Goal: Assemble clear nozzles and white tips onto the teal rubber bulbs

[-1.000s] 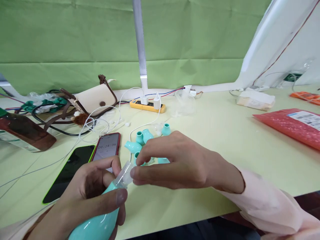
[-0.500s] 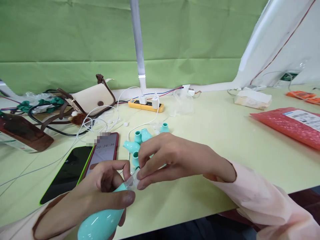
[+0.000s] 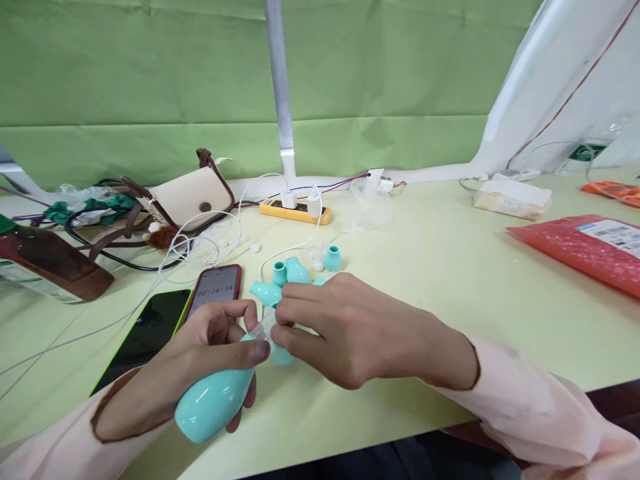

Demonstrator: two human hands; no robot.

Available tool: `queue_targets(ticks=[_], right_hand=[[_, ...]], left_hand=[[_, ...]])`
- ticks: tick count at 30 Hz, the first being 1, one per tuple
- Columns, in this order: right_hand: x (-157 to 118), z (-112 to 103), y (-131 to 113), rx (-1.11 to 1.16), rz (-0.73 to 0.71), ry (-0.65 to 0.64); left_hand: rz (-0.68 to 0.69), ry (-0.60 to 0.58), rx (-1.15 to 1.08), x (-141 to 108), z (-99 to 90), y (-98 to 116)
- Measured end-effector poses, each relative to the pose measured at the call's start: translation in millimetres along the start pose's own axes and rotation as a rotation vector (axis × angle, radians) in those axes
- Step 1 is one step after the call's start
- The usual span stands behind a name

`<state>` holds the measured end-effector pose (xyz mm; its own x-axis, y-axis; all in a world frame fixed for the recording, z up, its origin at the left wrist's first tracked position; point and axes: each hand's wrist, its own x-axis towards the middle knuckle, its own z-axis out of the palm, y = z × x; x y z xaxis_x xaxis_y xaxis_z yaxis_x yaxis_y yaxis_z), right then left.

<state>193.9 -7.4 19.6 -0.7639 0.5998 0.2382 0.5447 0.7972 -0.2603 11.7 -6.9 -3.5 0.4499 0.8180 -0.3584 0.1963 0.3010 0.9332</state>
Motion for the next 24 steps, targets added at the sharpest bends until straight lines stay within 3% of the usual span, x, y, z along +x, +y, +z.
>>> queue_targets(ticks=[4, 8, 16, 24], right_hand=[[-0.5, 1.6, 2.1, -0.058, -0.027, -0.049], [-1.3, 4.4, 0.3, -0.107, -0.119, -0.084], [-0.1, 12.5, 0.4, -0.311, -0.307, 0.051], [4.0, 16.2, 8.7, -0.367, -0.314, 0.072]], left_hand=[[0.051, 0.045, 0.093, 1.7, -0.8, -2.9], [0.084, 0.015, 0.137, 2.0, -1.4, -6.0], [0.066, 0.017, 0.142, 2.2, -5.2, -0.3], [0.049, -0.009, 0.149, 4.8, -8.5, 7.1]])
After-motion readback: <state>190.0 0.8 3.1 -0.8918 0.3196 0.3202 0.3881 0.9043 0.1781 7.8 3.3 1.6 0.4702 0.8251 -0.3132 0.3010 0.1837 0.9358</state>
